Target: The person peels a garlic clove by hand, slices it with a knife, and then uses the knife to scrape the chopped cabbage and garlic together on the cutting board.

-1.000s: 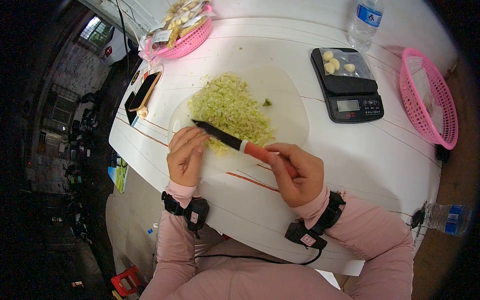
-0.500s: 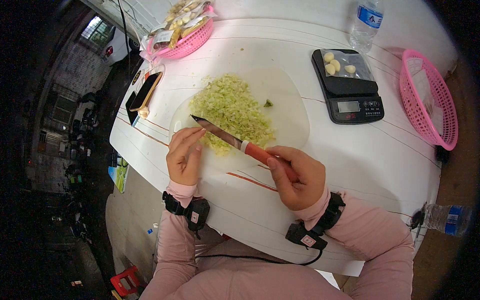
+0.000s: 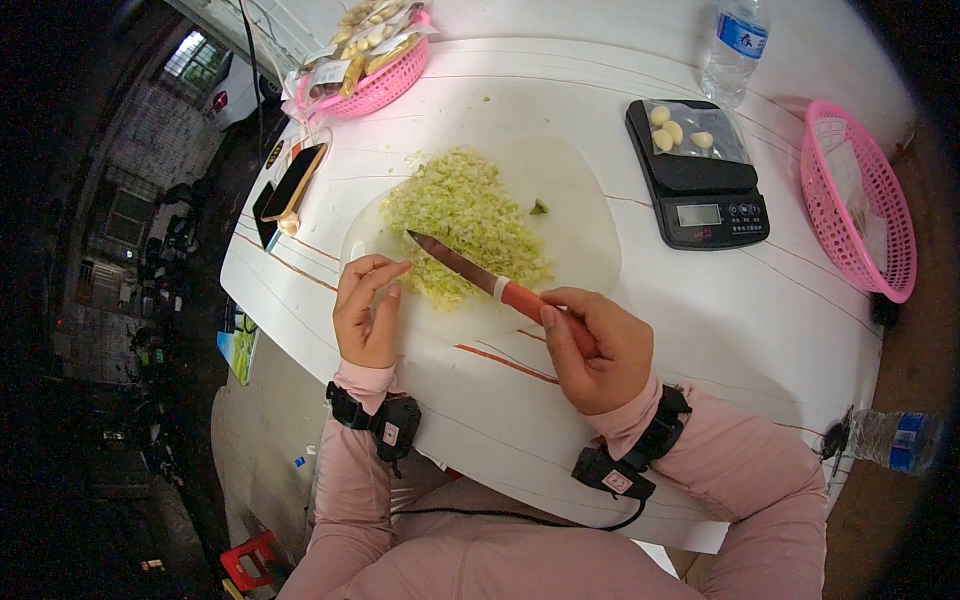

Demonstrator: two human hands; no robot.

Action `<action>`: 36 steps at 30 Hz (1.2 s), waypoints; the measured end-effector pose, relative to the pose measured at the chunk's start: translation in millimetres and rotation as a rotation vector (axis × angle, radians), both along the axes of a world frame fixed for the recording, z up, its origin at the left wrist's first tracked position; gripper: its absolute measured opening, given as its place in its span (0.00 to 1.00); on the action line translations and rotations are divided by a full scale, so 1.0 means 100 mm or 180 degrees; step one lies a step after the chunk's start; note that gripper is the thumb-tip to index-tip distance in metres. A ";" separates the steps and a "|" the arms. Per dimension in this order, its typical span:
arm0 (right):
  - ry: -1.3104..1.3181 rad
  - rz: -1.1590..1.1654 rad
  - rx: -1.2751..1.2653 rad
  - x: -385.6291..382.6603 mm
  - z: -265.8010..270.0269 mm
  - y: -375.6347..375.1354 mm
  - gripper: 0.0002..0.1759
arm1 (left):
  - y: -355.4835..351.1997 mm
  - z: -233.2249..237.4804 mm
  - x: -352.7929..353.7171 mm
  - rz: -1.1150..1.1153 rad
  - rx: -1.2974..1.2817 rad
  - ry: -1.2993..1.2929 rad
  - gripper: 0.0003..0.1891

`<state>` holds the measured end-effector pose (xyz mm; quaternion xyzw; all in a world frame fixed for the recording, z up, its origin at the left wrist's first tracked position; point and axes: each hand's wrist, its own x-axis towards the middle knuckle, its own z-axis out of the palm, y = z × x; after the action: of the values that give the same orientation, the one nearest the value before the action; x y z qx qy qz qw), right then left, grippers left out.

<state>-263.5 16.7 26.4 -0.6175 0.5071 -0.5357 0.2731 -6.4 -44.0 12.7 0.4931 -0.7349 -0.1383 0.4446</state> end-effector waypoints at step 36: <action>0.1811 0.0788 -0.0504 0.03 -0.05 -0.06 0.11 | 0.00 -0.09 0.11 0.0692 0.0396 0.1628 0.14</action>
<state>-260.4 10.9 21.9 -0.8188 0.4409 -0.3421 0.1346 4.4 -44.4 3.4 0.5445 -0.5317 -0.2546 0.5966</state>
